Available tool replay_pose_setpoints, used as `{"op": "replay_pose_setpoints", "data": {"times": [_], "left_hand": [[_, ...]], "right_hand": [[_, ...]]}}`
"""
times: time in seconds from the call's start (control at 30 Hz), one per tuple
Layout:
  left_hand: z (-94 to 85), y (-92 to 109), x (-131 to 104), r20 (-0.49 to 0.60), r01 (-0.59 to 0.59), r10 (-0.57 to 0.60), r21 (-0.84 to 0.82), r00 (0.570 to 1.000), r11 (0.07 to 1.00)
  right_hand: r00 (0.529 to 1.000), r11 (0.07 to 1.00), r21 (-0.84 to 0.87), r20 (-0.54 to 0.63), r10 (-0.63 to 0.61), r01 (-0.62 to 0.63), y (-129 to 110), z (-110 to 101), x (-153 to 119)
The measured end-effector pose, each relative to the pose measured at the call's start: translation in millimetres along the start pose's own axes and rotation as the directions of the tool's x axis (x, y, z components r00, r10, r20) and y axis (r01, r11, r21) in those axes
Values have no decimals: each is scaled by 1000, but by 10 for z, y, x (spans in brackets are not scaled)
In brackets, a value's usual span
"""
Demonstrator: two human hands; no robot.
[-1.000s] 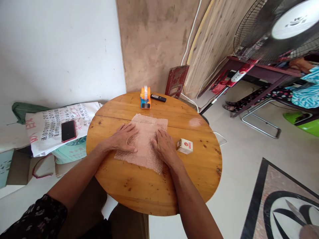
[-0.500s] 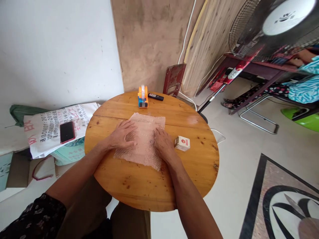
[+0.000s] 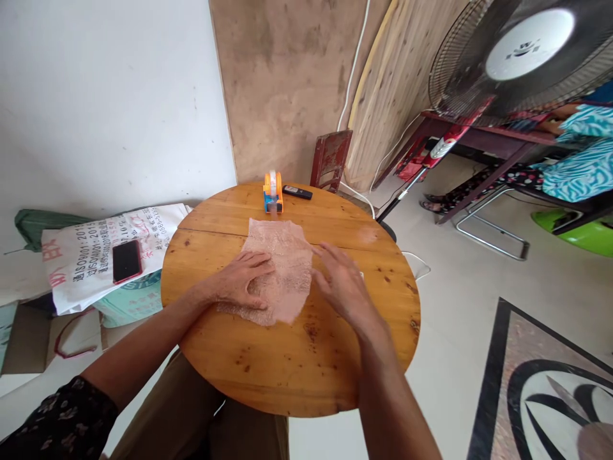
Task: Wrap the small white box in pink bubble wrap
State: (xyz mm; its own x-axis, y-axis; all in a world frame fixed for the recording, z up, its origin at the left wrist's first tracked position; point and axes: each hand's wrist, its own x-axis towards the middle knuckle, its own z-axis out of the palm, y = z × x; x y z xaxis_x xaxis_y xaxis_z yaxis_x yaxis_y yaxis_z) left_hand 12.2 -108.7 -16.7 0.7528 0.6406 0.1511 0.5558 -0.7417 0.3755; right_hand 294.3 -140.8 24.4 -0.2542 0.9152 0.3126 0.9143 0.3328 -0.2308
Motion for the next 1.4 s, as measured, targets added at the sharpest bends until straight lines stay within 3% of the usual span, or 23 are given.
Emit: {"op": "replay_pose_setpoints", "data": {"times": [0.1,0.17,0.33,0.43,0.47,0.57,0.63,0.77,0.9,1.1,1.2,1.3,1.4], "left_hand": [[10,5,1,6,12,-11,-24,1000,1000],[11,14,1,26,31,-30,-33,999,999],[-26,57,-3,60,47,-44,-37,997,998],[-60,86,-17,65,74,-70,-65,995,995],[-70,93,-23,68,94,-89,-71,994,993],[-86,104,-31,95,154,-148,-65,984,986],[-84,107,-29,121,189,-180,-66,976,980],[-53,111,-17,134,249,-237,-77,962,966],[-3,95,-8,87,190,-183,-79,979,979],[18,64,6,53,147,-145,-43,988,988],[1,57,8,12,71,-70,-58,997,996],[-18,66,5,15,44,-43,-83,999,996],[-45,86,-2,38,66,-62,-98,997,993]], "right_hand": [[993,997,-24,96,70,-68,230,-208,-143],[977,993,-28,174,119,-115,354,-223,-221],[937,943,-106,122,327,-315,496,-110,-307],[884,897,27,183,430,-442,439,-277,-358],[879,886,121,240,411,-447,379,-382,-388],[922,821,463,342,184,-335,33,-712,-479],[901,768,571,433,19,-290,-301,-823,-493],[772,724,666,553,-315,-181,-864,-625,-333],[718,727,678,559,-415,-107,-932,-273,-105],[739,826,560,583,-338,-64,-596,-208,11],[804,859,511,530,-271,-48,-476,-196,80],[868,795,594,451,-207,-120,-399,-90,195],[889,734,657,425,-169,-174,-362,66,311]]}}
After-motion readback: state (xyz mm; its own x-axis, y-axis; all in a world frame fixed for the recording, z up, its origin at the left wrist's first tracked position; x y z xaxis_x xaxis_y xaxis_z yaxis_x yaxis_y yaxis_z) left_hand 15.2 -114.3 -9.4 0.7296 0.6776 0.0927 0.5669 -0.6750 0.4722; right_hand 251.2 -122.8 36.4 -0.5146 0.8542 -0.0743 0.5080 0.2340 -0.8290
